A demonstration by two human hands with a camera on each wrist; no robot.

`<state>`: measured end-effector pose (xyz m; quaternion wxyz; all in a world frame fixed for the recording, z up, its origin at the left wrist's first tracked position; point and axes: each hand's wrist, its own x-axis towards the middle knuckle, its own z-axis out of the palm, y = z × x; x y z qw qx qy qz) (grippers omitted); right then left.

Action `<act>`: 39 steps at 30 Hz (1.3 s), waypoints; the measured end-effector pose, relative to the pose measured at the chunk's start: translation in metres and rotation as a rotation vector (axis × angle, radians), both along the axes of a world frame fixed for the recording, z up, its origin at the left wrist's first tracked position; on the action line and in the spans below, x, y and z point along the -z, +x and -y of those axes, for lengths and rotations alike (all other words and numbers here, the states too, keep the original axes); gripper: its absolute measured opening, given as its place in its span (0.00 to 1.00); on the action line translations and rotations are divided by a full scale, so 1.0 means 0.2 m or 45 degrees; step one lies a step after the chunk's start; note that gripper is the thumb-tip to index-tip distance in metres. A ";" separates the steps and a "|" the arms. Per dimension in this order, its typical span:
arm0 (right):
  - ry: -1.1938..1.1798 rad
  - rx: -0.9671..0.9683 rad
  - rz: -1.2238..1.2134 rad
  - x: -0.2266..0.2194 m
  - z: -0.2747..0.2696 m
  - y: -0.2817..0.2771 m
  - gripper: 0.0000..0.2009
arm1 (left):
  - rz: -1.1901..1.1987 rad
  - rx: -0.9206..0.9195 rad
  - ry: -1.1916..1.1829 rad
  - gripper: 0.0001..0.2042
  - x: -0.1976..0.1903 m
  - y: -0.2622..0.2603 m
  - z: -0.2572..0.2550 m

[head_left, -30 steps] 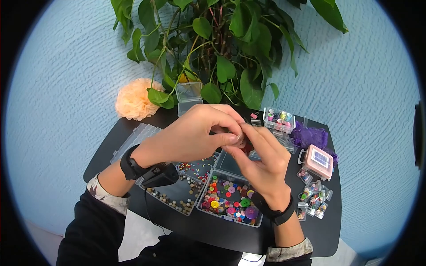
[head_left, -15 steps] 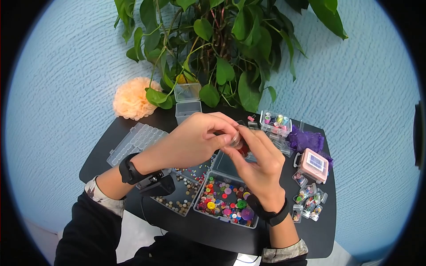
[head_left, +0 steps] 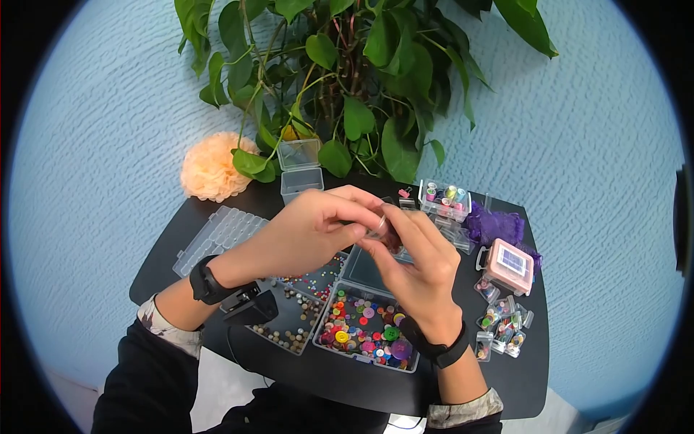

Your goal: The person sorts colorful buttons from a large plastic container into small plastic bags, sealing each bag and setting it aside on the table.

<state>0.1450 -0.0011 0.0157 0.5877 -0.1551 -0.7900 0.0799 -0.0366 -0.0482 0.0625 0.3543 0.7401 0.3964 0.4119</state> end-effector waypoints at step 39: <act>-0.629 -0.172 -0.049 -0.14 0.04 0.14 0.05 | 0.509 -0.161 0.094 0.11 -0.01 0.10 -0.04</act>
